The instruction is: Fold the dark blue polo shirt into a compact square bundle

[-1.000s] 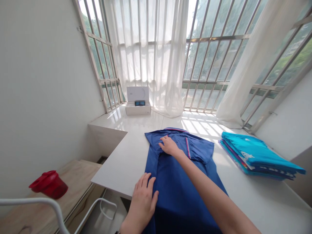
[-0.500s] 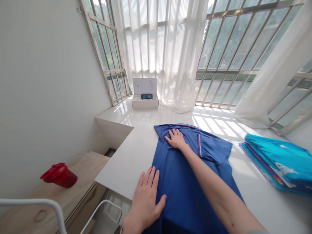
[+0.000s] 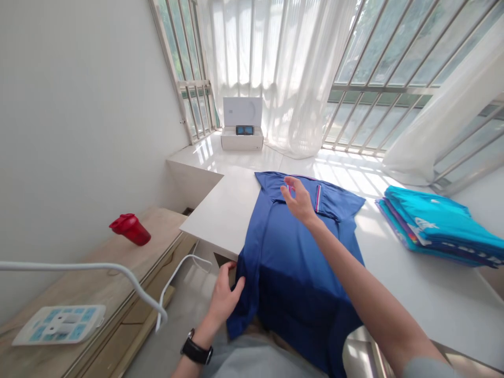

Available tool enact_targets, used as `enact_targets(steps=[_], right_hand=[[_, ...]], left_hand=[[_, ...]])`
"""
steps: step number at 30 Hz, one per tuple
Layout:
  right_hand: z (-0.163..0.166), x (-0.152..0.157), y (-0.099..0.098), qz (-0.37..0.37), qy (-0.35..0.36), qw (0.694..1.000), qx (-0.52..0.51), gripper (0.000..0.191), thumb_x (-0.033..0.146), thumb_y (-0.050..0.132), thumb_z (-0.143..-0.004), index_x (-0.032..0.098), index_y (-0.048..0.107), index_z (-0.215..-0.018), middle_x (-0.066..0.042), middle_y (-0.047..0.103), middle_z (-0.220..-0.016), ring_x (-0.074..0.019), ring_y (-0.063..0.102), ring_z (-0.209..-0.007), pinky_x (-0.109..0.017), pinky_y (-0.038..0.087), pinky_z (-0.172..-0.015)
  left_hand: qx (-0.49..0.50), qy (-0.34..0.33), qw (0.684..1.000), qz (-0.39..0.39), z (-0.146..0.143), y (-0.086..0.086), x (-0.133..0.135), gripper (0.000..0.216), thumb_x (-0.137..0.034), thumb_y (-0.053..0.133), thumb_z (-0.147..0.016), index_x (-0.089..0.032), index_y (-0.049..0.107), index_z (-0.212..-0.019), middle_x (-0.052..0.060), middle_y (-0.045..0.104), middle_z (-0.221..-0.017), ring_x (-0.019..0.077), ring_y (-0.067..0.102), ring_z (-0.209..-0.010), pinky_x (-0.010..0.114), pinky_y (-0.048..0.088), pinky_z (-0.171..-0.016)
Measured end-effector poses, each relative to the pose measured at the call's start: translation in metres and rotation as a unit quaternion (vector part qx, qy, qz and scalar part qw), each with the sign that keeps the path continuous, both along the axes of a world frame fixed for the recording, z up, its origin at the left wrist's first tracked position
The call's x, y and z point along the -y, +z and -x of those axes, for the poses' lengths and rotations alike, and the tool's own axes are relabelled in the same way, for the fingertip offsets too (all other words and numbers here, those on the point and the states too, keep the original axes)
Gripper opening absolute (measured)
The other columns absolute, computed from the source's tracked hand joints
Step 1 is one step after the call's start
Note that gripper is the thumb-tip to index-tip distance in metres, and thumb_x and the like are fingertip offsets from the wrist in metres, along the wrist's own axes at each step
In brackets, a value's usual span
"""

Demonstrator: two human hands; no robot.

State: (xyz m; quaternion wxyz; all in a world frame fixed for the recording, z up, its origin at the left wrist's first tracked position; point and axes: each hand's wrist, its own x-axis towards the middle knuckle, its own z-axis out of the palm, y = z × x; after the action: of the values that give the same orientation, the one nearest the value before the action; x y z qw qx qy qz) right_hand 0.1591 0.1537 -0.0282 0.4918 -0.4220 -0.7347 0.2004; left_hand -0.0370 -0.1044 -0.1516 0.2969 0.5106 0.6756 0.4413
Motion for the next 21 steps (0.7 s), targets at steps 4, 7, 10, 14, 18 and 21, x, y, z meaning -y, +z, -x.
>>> enact_targets(steps=[4,7,10,14,18,21], right_hand=[[-0.033,0.096,0.020,0.098,0.104,0.983,-0.113,0.045,0.047,0.057,-0.092,0.023,0.049,-0.129,-0.005,0.071,-0.099,-0.0198,0.067,-0.096,-0.041,0.051,-0.091],[-0.050,0.154,0.013,0.190,0.119,0.969,-0.108,0.041,0.049,0.060,-0.090,0.024,0.055,-0.122,-0.003,0.071,-0.092,-0.0197,0.067,-0.089,-0.038,0.051,-0.087],[-0.048,0.196,-0.008,0.322,0.144,0.932,-0.083,0.038,0.056,0.061,-0.087,0.023,0.063,-0.105,-0.005,0.072,-0.089,-0.0214,0.067,-0.085,-0.038,0.051,-0.082],[-0.019,0.238,-0.040,0.485,0.210,0.831,-0.177,0.051,0.065,0.065,-0.080,0.023,0.059,-0.110,-0.005,0.071,-0.098,-0.0226,0.068,-0.092,-0.039,0.052,-0.084],[0.014,0.262,-0.061,0.521,0.174,0.773,-0.318,0.059,0.060,0.077,-0.071,0.025,0.054,-0.112,-0.004,0.067,-0.105,-0.0179,0.068,-0.088,-0.033,0.052,-0.081],[0.026,0.264,-0.064,0.540,0.141,0.742,-0.372,0.065,0.054,0.084,-0.066,0.026,0.052,-0.116,-0.003,0.067,-0.104,-0.0163,0.067,-0.081,-0.029,0.051,-0.071]], left_hand=[[0.138,-0.087,0.986,0.037,0.002,0.012,-0.015,0.050,-0.029,0.073,-0.075,-0.014,0.058,-0.120,0.011,0.070,-0.116,0.0277,0.062,-0.112,0.042,0.044,-0.104],[0.305,-0.133,0.939,0.087,0.002,0.038,-0.013,0.049,-0.035,0.076,-0.075,-0.013,0.064,-0.118,0.010,0.073,-0.111,0.0275,0.065,-0.106,0.038,0.049,-0.097],[0.453,-0.136,0.872,0.128,0.002,0.060,-0.001,0.046,-0.044,0.071,-0.083,-0.012,0.066,-0.116,0.010,0.074,-0.107,0.0241,0.069,-0.096,0.033,0.053,-0.086],[0.501,-0.163,0.836,0.153,-0.001,0.060,0.024,0.046,-0.038,0.074,-0.083,-0.013,0.064,-0.121,0.011,0.073,-0.111,0.0221,0.070,-0.095,0.032,0.053,-0.087],[0.500,-0.192,0.829,0.161,-0.001,0.050,0.051,0.058,-0.039,0.077,-0.080,-0.018,0.057,-0.131,0.014,0.068,-0.122,0.0279,0.067,-0.109,0.039,0.051,-0.096],[0.457,-0.209,0.853,0.142,0.007,0.049,0.067,0.069,-0.043,0.079,-0.078,-0.021,0.052,-0.137,0.014,0.064,-0.131,0.0308,0.062,-0.118,0.045,0.047,-0.103]])
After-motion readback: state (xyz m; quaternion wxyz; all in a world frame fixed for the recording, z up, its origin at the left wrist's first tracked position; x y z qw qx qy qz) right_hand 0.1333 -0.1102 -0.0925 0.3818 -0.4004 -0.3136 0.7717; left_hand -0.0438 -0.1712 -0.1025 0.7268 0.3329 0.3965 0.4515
